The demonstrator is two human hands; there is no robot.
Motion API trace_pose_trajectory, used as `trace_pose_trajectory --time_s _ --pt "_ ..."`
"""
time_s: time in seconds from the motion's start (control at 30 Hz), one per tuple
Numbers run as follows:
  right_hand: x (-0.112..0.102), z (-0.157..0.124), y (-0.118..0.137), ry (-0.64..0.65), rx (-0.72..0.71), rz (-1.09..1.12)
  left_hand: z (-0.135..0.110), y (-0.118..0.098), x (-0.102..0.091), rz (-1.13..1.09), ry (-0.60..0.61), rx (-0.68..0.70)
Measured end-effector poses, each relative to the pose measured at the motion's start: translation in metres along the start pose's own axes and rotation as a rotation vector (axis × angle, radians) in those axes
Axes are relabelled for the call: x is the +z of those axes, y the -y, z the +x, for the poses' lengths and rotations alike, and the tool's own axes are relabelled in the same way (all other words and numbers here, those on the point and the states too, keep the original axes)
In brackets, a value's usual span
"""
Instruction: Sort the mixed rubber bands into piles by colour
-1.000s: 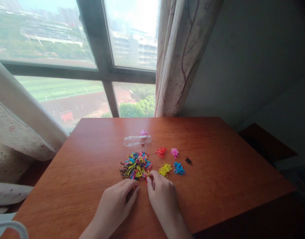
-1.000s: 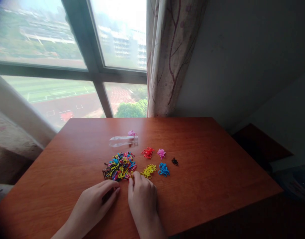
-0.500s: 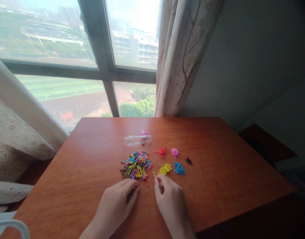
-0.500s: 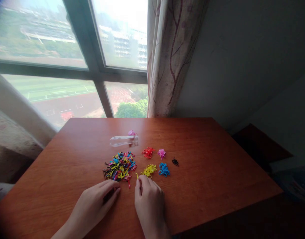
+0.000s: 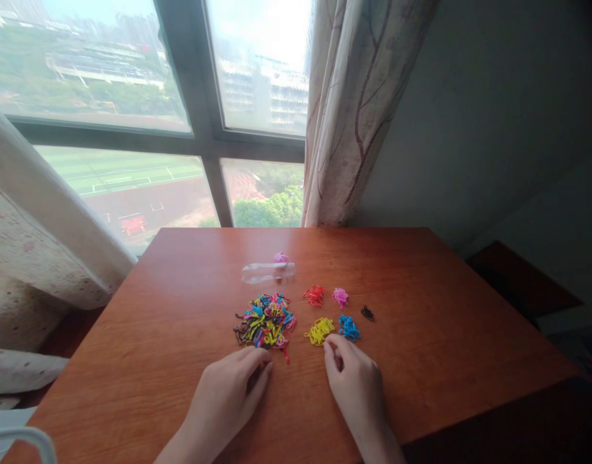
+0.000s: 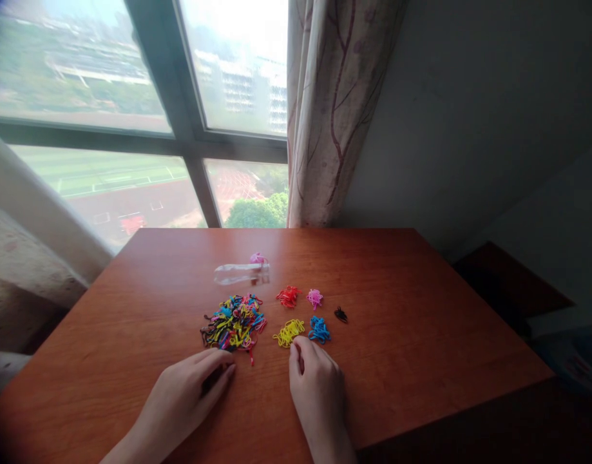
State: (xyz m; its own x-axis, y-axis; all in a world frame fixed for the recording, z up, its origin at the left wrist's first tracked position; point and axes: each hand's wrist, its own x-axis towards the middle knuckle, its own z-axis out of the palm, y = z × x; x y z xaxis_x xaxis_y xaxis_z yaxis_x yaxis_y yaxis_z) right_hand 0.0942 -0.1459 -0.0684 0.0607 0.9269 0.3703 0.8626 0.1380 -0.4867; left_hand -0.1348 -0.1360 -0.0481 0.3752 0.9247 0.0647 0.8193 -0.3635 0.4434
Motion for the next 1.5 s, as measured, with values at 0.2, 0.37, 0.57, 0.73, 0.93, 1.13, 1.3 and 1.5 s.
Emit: trace_pose_trajectory --time_s 0.2,0.37,0.57,0.73,0.93,1.13,1.3,1.5 --pt "0.007 -0.007 0.013 0.03 -0.036 0.057 0.0 0.001 0.001 -0.007 0.009 -0.014" --pt "0.016 -0.011 0.032 0.108 -0.064 0.106 -0.001 0.001 0.002 -0.016 0.013 -0.024" --pt "0.019 -0.012 0.045 0.171 -0.066 0.095 0.001 0.0 0.0 -0.025 0.018 -0.019" --pt "0.016 -0.011 0.048 0.18 -0.066 0.063 -0.001 0.0 0.001 -0.029 0.015 -0.021" --pt "0.017 -0.01 0.048 0.178 -0.071 0.051 -0.001 0.0 0.001 -0.019 -0.001 -0.018" --pt "0.02 -0.012 0.046 0.197 -0.056 0.084 -0.001 -0.002 0.0 -0.045 0.008 -0.029" --pt "0.02 -0.013 0.044 0.193 -0.061 0.132 0.0 -0.001 0.001 -0.066 -0.016 -0.022" --pt "0.018 -0.011 0.046 0.181 -0.136 0.159 0.001 -0.001 0.0 -0.059 -0.009 0.021"
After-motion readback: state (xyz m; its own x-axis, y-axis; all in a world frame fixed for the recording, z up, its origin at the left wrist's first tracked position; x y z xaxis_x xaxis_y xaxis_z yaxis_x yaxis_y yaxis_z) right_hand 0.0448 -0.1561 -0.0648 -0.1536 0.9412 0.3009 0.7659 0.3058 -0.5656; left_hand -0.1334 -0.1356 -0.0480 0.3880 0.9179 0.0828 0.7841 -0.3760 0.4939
